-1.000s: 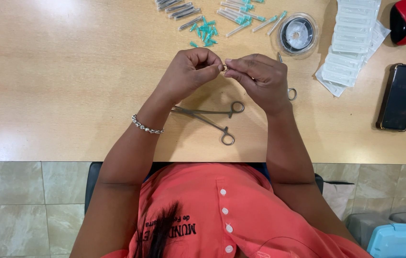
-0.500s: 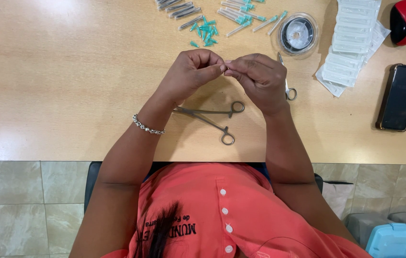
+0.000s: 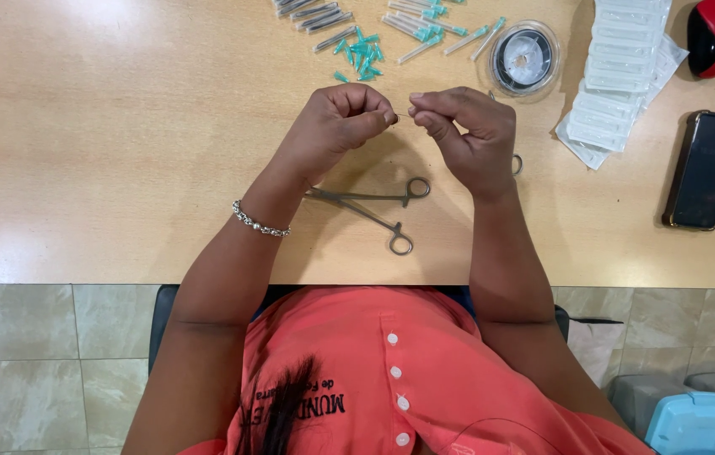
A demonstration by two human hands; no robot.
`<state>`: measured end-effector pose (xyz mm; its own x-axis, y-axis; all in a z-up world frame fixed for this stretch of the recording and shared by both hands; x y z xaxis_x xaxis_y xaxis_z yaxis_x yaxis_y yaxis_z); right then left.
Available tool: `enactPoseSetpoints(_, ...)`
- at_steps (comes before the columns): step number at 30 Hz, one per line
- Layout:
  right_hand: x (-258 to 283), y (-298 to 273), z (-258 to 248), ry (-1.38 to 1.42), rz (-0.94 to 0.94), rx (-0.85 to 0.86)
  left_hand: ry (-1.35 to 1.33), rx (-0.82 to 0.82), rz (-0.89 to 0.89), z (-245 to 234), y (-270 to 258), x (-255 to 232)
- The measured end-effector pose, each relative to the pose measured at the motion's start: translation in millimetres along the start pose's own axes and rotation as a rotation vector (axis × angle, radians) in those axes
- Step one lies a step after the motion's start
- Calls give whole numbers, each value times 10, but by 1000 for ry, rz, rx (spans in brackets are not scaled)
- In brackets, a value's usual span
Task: The person sits at a table and assembles medical supplies by threading a suture needle with surgical thread, using scissors to cut the thread and hemostats to hold the needle. They repeat the process with additional needles and thread, handling syringes and packaged items on the table.
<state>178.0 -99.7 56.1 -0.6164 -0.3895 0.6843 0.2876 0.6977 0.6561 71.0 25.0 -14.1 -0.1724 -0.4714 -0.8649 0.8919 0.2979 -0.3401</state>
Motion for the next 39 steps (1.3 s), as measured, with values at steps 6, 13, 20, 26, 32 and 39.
enactPoseSetpoints(6, 49, 37, 82, 89, -18, 41, 3, 38, -28, 19, -1, 50)
enactPoseSetpoints(13, -3, -8, 84, 201, 82, 87, -45, 72, -18, 8, 42, 65)
enactPoseSetpoints(20, 6, 40, 93, 190, 102, 98, -46, 119, -15, 35, 92, 172)
enactPoseSetpoints(26, -33, -5, 88, 175, 118, 37, -62, 132, -30, 68, 71, 138)
enactPoseSetpoints(32, -55, -32, 51, 83, 54, 0, -118, 126, -19, 82, 75, 164)
enactPoseSetpoints(39, -61, -72, 74, -52, 49, 65, -82, 109, -114, 63, 98, 214)
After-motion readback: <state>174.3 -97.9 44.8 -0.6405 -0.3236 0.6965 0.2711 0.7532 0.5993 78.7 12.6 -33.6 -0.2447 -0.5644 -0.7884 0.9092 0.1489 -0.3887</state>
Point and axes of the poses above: each hand's wrist, its own y-axis towards the middle knuckle, its own z-axis out of the palm, x = y × z, the point moved 8 cm from there along y, towards the middle knuckle, and after that the axes turned 9 degrees about -z, right-handed, at the moved point
